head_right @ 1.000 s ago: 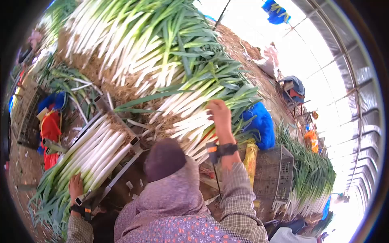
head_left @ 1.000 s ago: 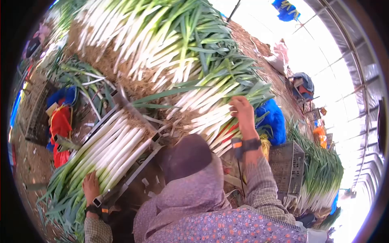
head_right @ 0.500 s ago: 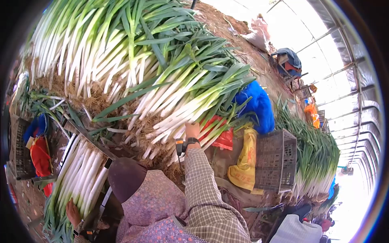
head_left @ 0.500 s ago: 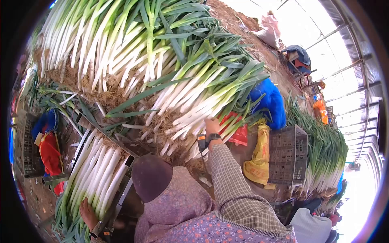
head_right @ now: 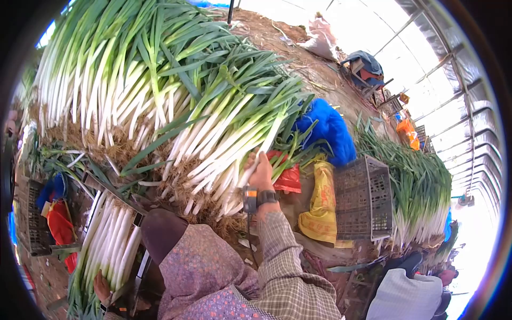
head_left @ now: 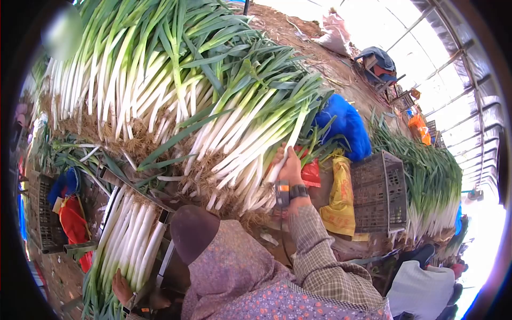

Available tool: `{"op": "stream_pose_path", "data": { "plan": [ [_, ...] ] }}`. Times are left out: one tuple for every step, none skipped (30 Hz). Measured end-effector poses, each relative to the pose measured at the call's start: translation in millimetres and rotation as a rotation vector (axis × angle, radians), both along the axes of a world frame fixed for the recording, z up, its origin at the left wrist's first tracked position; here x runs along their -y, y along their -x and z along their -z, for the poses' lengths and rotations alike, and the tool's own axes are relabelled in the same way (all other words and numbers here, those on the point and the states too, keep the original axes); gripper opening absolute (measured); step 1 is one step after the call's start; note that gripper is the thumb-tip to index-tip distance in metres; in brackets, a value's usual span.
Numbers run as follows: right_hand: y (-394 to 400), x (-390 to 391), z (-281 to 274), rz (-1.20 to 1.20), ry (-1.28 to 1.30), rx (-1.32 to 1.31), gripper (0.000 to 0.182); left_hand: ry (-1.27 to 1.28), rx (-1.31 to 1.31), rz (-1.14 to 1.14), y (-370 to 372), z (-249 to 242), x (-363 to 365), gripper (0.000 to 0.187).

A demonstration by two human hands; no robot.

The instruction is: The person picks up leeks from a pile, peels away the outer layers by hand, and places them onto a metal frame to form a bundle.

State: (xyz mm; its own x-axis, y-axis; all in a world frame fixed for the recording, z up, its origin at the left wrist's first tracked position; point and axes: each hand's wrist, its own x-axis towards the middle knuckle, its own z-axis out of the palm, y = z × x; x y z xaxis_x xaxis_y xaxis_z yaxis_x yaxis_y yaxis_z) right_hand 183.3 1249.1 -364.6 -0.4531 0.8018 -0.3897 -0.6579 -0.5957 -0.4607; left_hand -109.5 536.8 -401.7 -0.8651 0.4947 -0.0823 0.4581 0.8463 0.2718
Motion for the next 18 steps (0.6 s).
{"op": "stream_pose_path", "data": {
  "plan": [
    [12.0, 12.3, -27.4, 0.019, -0.025, -0.084, 0.022, -0.024, -0.014, 0.011, 1.3, 4.6, 1.6, 0.040],
    [24.4, 40.6, -68.6, 0.023, 0.013, -0.120, 0.019, -0.047, -0.025, 0.023, 2.5, 7.2, 1.2, 0.041],
    [32.8, 71.5, -102.2, -0.041, -0.103, -0.058, 0.016, -0.024, -0.021, 0.016, 2.0, 6.2, -2.0, 0.040],
    [38.9, 93.6, -122.1, -0.152, -0.186, -0.094, 0.019, -0.002, -0.019, 0.007, 0.4, 3.8, -6.3, 0.040],
    [49.4, 107.8, -120.4, -0.183, -0.068, -0.287, 0.025, 0.019, -0.020, -0.009, -0.8, 1.1, -8.5, 0.040],
    [66.6, 116.6, -119.3, -0.173, -0.114, -0.290, 0.027, 0.022, -0.044, -0.015, -1.0, 2.6, -9.5, 0.042],
    [81.5, 123.9, -119.9, -0.167, -0.158, -0.294, 0.030, 0.025, -0.050, 0.004, -0.3, 4.1, -8.6, 0.042],
    [93.5, 131.7, -130.6, -0.159, -0.144, -0.328, 0.032, 0.027, -0.059, 0.016, 2.2, 5.9, -7.7, 0.042],
    [106.5, 142.3, -148.1, -0.163, -0.125, -0.362, 0.033, 0.031, -0.066, 0.015, 3.9, 11.0, -3.5, 0.042],
    [115.8, 155.5, -166.8, -0.173, -0.116, -0.387, 0.034, 0.119, -0.093, 0.054, 6.4, 23.1, 1.6, 0.043],
    [128.4, 169.9, -182.6, -0.175, -0.117, -0.415, 0.035, 0.216, -0.111, 0.074, 9.1, 30.6, 6.7, 0.044],
    [139.8, 185.3, -199.1, -0.226, -0.177, -0.408, 0.036, 0.240, 0.007, -0.127, 4.7, 19.8, -8.9, 0.046],
    [148.8, 205.5, -214.7, -0.291, -0.231, -0.407, 0.036, 0.205, 0.018, -0.123, -1.0, 11.4, -15.4, 0.050],
    [154.2, 230.1, -231.4, -0.348, -0.265, -0.439, 0.040, 0.125, -0.040, -0.079, -5.6, 9.8, -14.6, 0.048],
    [160.6, 255.2, -248.5, -0.408, -0.301, -0.476, 0.043, 0.074, -0.008, -0.135, -13.3, -1.8, -21.4, 0.045],
    [164.9, 283.7, -265.8, -0.488, -0.409, -0.489, 0.047, 0.074, -0.011, -0.176, -17.9, -9.9, -28.9, 0.043],
    [167.6, 308.3, -276.4, -0.555, -0.525, -0.509, 0.050, 0.059, -0.043, -0.170, -19.1, -10.3, -30.8, 0.041],
    [173.5, 328.1, -277.4, -0.666, -0.640, -0.564, 0.055, -0.052, -0.031, -0.183, -23.7, -6.2, -26.1, 0.040]
  ]
}}
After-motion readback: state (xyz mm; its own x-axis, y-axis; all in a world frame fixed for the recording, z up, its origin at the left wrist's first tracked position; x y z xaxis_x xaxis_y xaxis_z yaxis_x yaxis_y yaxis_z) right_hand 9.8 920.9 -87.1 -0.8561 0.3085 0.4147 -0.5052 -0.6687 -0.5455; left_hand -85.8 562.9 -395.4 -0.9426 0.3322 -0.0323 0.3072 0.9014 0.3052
